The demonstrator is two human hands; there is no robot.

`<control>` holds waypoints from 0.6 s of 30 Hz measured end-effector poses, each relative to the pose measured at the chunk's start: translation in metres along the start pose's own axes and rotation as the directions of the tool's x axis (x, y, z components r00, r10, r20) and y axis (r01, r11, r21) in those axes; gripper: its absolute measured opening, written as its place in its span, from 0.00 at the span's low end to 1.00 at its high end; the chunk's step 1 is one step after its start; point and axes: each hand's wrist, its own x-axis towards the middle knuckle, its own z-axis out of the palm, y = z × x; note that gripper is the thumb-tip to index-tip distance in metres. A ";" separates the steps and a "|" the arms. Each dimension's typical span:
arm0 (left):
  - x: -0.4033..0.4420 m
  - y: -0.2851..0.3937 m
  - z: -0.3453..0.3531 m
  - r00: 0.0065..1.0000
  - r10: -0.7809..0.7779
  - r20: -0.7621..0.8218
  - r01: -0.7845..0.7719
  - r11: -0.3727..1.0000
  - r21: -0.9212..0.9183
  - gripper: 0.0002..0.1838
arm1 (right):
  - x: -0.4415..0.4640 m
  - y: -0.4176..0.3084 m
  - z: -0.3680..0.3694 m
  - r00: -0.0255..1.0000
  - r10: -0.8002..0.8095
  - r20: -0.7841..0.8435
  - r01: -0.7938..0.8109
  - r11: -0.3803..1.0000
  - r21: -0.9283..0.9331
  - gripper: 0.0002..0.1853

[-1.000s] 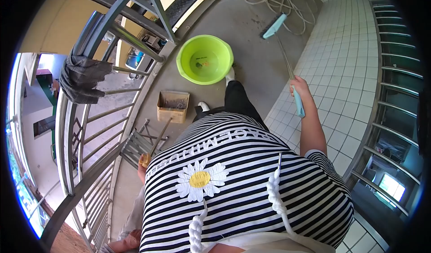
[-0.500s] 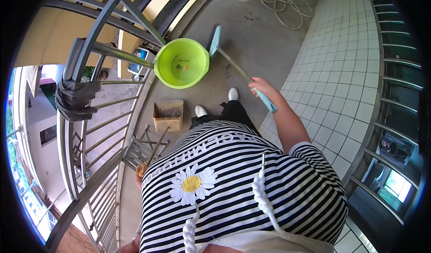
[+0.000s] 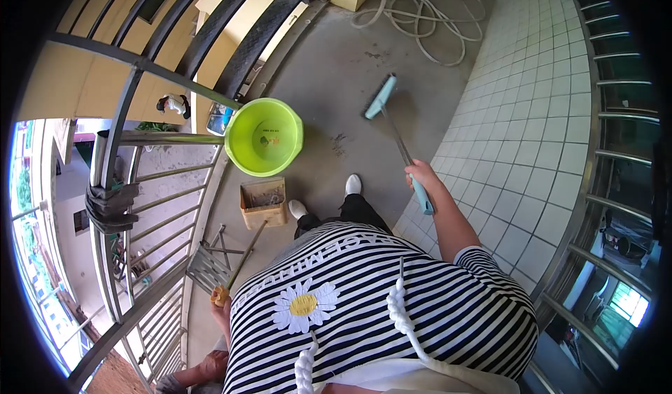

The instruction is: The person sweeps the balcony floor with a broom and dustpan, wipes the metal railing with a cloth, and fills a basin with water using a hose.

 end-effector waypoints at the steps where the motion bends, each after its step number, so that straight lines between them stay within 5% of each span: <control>1: 0.000 0.002 0.009 1.000 -0.002 -0.002 0.002 1.000 0.002 0.24 | 0.005 -0.006 -0.006 1.000 0.002 0.003 -0.002 1.000 0.000 0.07; 3: -0.003 -0.002 0.020 1.000 0.026 0.015 -0.027 0.996 0.084 0.23 | 0.021 -0.021 -0.018 0.986 0.011 0.164 -0.057 0.959 0.276 0.08; 7: -0.005 0.021 0.064 0.997 -0.074 -0.008 0.073 0.994 -0.082 0.23 | 0.057 -0.047 -0.031 0.976 0.109 0.190 -0.163 0.942 0.293 0.08; 11: -0.009 0.046 0.106 0.993 -0.119 0.018 0.121 0.977 -0.173 0.23 | 0.089 -0.034 -0.071 0.982 0.094 0.166 -0.104 0.993 0.054 0.04; 14: -0.013 0.059 0.133 0.984 -0.167 0.060 0.177 0.948 -0.266 0.23 | 0.089 -0.022 -0.095 0.983 0.158 0.089 -0.174 0.964 0.203 0.05; 18: -0.025 0.085 0.170 0.951 -0.269 0.154 0.310 0.839 -0.447 0.23 | 0.054 -0.020 -0.103 1.000 0.019 0.023 -0.023 0.981 0.195 0.04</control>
